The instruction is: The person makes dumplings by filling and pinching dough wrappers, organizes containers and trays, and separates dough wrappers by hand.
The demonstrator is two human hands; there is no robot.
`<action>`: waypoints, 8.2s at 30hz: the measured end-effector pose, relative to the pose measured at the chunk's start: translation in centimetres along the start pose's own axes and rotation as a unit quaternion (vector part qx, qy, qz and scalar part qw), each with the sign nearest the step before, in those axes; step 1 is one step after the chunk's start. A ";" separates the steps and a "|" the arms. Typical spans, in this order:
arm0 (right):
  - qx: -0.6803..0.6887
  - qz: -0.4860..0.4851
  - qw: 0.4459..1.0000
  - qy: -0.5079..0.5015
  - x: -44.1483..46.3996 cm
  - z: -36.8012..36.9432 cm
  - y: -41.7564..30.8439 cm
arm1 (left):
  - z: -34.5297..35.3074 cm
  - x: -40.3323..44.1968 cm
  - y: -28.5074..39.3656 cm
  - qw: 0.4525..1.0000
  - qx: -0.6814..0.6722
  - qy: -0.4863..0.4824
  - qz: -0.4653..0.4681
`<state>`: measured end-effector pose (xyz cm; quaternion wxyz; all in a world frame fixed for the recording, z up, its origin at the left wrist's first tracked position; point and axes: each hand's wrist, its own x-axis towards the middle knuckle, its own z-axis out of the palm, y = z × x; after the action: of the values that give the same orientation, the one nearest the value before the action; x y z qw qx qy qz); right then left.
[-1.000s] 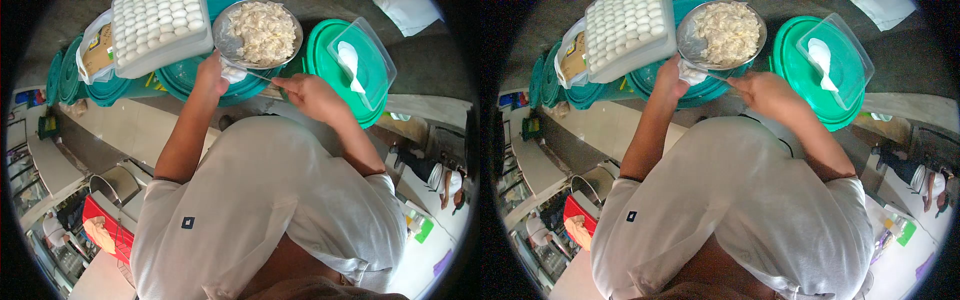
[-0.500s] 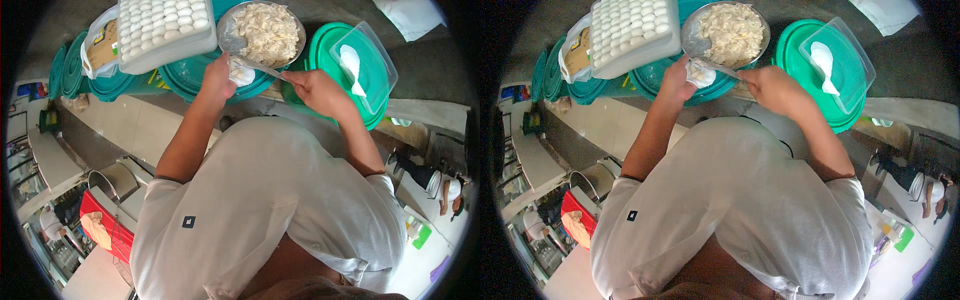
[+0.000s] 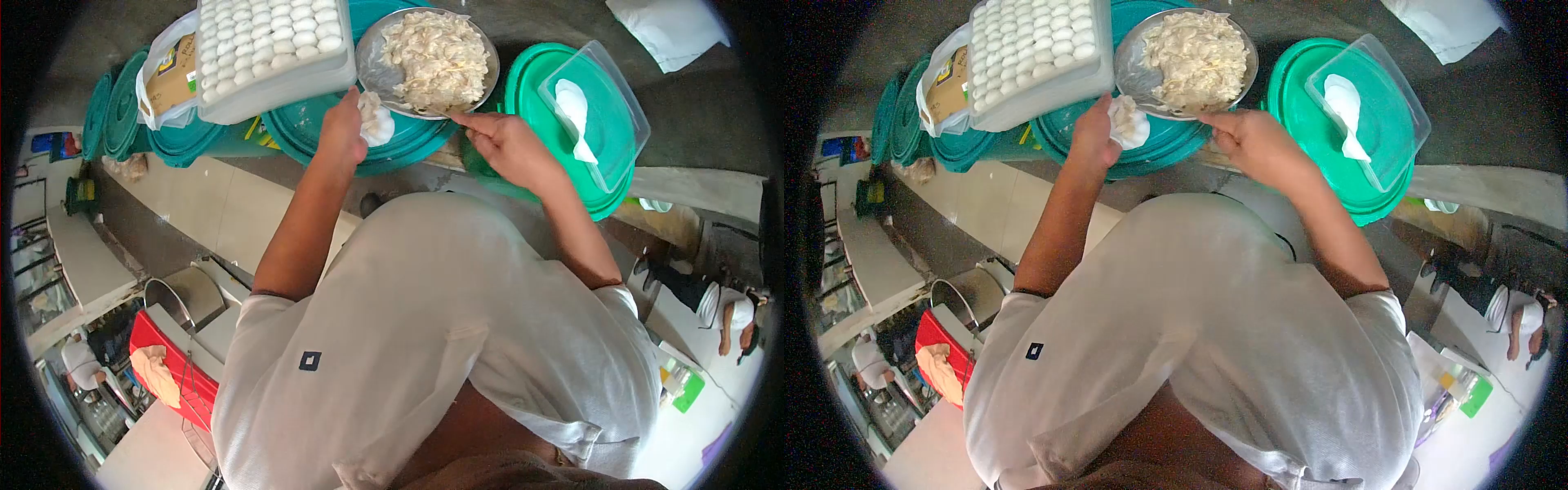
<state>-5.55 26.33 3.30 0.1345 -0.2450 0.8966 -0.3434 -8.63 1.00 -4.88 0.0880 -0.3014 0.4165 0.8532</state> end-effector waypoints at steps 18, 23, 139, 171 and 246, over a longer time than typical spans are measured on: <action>0.068 -0.047 0.996 0.015 -1.4 0.1 0.1 | 1.2 -1.3 2.5 0.993 -0.059 -0.102 0.013; 0.118 -0.033 0.992 0.013 -1.9 -0.9 0.8 | 1.0 0.4 1.8 0.991 -0.033 -0.130 0.013; 0.320 -0.013 0.936 0.143 2.3 3.6 -0.9 | 4.7 -8.9 -0.3 0.964 0.199 -0.149 0.098; 0.249 -0.061 0.959 0.118 3.2 5.3 1.7 | 3.8 -7.4 -0.3 0.941 0.287 -0.167 0.059; 0.141 -0.171 0.973 0.060 5.4 11.5 -12.2 | -9.1 -15.6 4.2 0.956 0.235 0.011 0.173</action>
<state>-1.14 9.29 2.83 0.0526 -0.3525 0.7904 -0.4982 6.25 -7.08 2.81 0.0026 -0.2052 0.6521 0.7299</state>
